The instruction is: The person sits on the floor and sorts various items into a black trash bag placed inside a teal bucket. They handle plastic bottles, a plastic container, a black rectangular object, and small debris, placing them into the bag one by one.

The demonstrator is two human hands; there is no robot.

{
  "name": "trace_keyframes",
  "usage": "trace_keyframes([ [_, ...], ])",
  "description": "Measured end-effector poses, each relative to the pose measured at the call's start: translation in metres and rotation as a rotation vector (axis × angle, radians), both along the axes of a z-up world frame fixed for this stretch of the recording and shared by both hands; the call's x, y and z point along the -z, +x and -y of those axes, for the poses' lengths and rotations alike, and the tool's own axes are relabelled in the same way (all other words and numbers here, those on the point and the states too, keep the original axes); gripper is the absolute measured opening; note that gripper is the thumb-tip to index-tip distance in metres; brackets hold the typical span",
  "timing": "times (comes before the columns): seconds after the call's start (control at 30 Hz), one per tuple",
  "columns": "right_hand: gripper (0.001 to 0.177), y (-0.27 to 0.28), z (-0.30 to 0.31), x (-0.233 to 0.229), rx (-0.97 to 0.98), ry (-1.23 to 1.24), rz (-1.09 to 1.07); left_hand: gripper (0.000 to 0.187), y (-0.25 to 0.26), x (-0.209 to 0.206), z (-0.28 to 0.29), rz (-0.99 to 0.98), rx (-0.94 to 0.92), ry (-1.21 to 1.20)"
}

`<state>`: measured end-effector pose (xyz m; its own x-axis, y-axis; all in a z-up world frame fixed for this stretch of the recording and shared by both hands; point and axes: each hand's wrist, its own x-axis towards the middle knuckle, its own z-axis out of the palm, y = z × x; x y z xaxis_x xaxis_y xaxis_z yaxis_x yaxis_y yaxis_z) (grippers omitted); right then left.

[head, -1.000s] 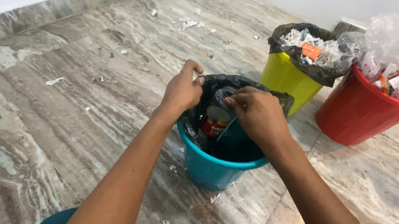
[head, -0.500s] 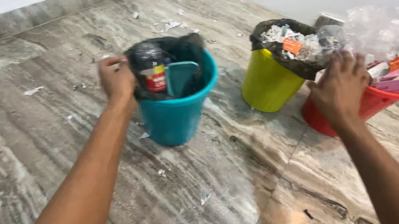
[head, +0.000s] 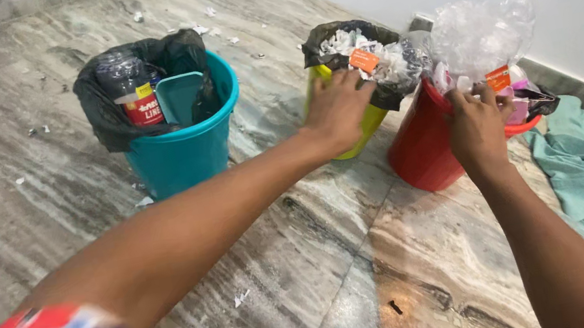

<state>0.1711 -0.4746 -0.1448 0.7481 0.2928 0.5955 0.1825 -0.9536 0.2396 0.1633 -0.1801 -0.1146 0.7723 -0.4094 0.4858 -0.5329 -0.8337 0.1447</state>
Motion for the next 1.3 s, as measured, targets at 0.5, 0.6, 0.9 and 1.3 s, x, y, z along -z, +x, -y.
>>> trace_keyframes([
  [0.5, 0.032, -0.042, -0.028, -0.002, -0.280, 0.255, -0.022, 0.022, 0.057, 0.047, -0.003, 0.007, -0.150, 0.044],
  [0.6, 0.034, -0.050, -0.044, -0.003, -0.304, 0.265, -0.031, 0.025, 0.039, 0.045, -0.029, 0.003, -0.131, 0.002],
  [0.9, 0.035, -0.077, -0.088, 0.003, -0.353, 0.293, -0.030, 0.028, -0.009, 0.046, -0.079, -0.015, -0.136, 0.057],
  [1.3, 0.051, -0.088, -0.098, -0.004, -0.268, 0.252, -0.104, 0.080, -0.065, 0.020, -0.121, -0.135, -0.016, -0.023],
])
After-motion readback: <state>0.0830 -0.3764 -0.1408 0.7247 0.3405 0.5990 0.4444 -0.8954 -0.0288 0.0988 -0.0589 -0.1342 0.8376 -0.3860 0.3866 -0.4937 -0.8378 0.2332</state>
